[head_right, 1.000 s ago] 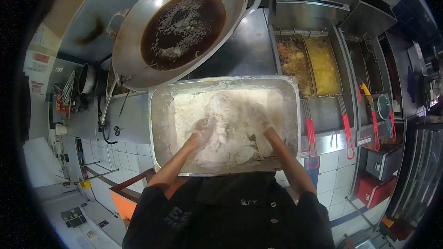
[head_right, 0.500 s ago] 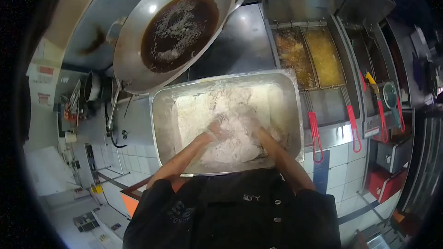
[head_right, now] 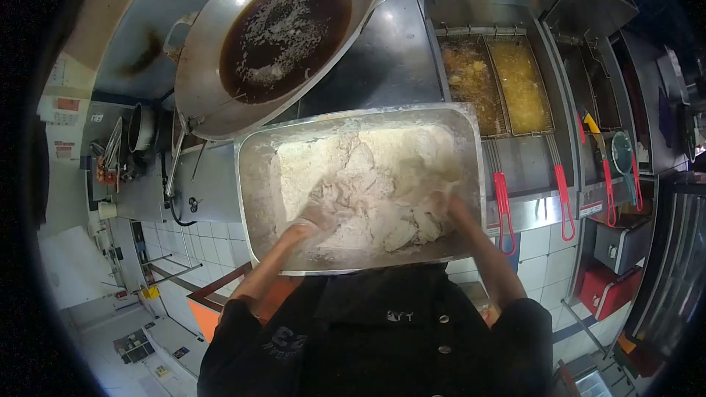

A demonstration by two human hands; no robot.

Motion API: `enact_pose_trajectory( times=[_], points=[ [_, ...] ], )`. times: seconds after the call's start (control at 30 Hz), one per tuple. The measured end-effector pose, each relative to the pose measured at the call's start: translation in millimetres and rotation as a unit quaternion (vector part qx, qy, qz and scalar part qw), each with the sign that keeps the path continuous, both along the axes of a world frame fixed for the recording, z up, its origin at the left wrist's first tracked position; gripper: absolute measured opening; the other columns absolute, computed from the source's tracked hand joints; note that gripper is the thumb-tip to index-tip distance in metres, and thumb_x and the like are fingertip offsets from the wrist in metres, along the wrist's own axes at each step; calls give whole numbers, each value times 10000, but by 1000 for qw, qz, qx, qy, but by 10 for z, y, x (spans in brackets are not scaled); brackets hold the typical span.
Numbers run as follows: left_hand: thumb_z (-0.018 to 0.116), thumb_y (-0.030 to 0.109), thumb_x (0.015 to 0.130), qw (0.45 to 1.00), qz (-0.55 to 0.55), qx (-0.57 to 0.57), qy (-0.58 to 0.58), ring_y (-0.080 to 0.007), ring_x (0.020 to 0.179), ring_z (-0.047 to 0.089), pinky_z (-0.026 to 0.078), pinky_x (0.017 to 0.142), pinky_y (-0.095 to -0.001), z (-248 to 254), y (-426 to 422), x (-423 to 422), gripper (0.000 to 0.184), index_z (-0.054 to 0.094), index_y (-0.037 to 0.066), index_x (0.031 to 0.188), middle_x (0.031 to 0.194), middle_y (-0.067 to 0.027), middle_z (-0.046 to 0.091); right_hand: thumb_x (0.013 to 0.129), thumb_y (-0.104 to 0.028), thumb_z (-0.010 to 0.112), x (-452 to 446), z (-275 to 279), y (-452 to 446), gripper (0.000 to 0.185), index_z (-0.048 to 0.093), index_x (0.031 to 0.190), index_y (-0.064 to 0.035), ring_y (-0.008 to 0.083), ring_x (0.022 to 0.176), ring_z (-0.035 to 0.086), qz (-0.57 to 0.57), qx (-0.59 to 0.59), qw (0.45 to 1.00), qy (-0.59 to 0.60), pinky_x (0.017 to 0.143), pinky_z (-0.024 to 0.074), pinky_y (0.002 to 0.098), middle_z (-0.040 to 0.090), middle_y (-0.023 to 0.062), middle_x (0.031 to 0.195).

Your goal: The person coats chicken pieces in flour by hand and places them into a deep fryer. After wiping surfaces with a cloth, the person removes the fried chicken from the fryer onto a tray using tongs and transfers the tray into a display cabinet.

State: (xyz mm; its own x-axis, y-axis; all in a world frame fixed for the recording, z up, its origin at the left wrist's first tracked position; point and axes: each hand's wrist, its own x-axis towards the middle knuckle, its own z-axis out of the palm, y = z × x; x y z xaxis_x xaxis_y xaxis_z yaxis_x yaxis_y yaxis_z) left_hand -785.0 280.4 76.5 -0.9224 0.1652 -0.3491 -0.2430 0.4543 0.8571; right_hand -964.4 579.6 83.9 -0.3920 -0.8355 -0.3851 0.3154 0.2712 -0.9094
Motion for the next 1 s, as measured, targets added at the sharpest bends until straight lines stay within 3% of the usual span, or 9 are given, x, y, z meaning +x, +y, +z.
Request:
enact_pose_trajectory(
  times=[0.03, 0.13, 0.23, 0.43, 0.53, 0.63, 0.77, 0.97, 1.0],
  points=[
    [469, 160, 925, 992, 18, 116, -34, -214, 1275, 424, 220, 1147, -398, 21, 110, -26, 387, 490, 81, 1304, 1347, -120, 502, 970, -149, 444, 48, -13, -192, 413, 427, 1362, -23, 197, 1110, 537, 12, -7, 1000, 19, 981, 447, 306, 548, 100, 1224],
    [425, 200, 952, 956, 91, -273, 62, -245, 1303, 388, 208, 1146, -388, 387, 589, -409, 428, 432, 75, 1361, 1406, -124, 442, 965, -139, 447, 282, -174, -871, 408, 434, 1355, -19, 195, 1090, 545, 11, -24, 997, 75, 967, 459, 307, 559, 96, 1192],
    [437, 222, 964, 923, -49, -370, 94, -249, 1318, 363, 211, 1139, -373, 432, 441, -796, 478, 375, 39, 1401, 1445, -100, 406, 960, -129, 450, 357, -292, -1253, 403, 440, 1347, -14, 192, 1071, 553, -32, -47, 992, 113, 952, 471, 307, 571, 92, 1161],
    [477, 360, 965, 924, 337, 120, -136, -197, 1239, 460, 313, 1082, -294, 366, 9, -560, 535, 417, 10, 1365, 1377, -144, 474, 939, -98, 468, 98, -175, -894, 400, 455, 1327, 0, 186, 1014, 573, -124, -50, 984, 119, 907, 498, 310, 600, 85, 1054],
    [576, 419, 895, 931, 231, -154, -238, -201, 1223, 480, 373, 1049, -315, 836, -22, -561, 652, 412, -2, 1365, 1352, -182, 488, 937, -100, 474, -44, -76, -427, 402, 455, 1325, 1, 186, 1011, 573, -97, -16, 989, 111, 904, 497, 308, 602, 87, 1051],
    [640, 433, 833, 959, 121, -71, -248, -261, 1229, 480, 398, 1032, -353, 1637, 159, -592, 710, 435, -21, 1339, 1331, -208, 499, 934, -102, 480, 85, -11, -54, 404, 456, 1323, 3, 186, 1009, 573, -31, 21, 995, 93, 902, 495, 307, 605, 89, 1047],
    [706, 441, 760, 967, 99, -234, -2, -269, 1199, 509, 402, 1025, -357, 502, 595, -361, 740, 475, 14, 1319, 1312, -207, 521, 930, -105, 489, 427, -61, -191, 407, 456, 1321, 5, 186, 1006, 573, 16, 24, 996, 90, 898, 494, 306, 608, 91, 1043],
    [673, 341, 828, 989, -100, -107, -19, -214, 1125, 551, 446, 957, -359, 320, 474, -779, 527, 549, 98, 1279, 1283, -175, 546, 925, -108, 501, 390, -363, -641, 411, 457, 1317, 7, 186, 1001, 573, -71, 20, 988, 136, 892, 491, 304, 613, 95, 1036],
    [653, 252, 850, 992, 79, 20, -98, -221, 1088, 573, 432, 989, -361, 531, 515, -782, 475, 541, 52, 1266, 1237, -164, 578, 924, -109, 503, 374, -400, -593, 412, 457, 1316, 8, 186, 1001, 573, -82, 29, 987, 138, 891, 491, 303, 613, 96, 1035]
  ],
)
